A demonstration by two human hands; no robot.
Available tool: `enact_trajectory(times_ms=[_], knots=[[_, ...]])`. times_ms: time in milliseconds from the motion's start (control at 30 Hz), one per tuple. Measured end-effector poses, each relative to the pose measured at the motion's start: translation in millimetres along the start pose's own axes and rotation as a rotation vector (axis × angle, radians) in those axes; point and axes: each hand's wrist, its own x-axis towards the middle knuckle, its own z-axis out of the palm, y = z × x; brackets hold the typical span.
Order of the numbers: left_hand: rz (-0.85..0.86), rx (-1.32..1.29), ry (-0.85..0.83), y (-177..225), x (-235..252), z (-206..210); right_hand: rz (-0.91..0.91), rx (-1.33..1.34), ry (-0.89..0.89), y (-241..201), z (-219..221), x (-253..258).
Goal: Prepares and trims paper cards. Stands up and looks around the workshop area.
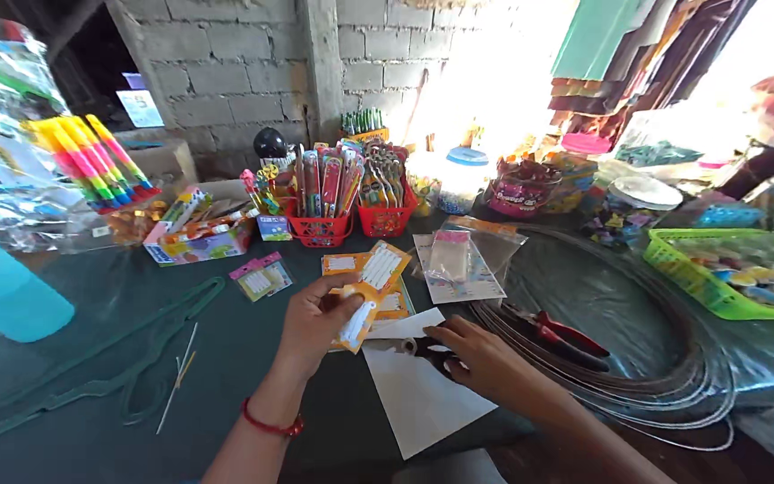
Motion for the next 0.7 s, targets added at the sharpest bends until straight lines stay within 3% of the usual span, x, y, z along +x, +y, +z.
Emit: enact_trajectory(times_ms=[167,433,700], knots=[[0.165,0.102,-0.044,18.8,-23.2,-22.0,-0.025,0.096,0.166,-7.2,-13.8,-23.0],[0.036,0.175,-0.232,23.8,-57.4,-47.4,0.038,1.069,-0.445,-30.6,-7.0,-69.0],[-0.007,0.212,-0.258,18.0,-66.7,-41.9,0.05,1.19,-0.526,-40.6,18.0,-66.0]])
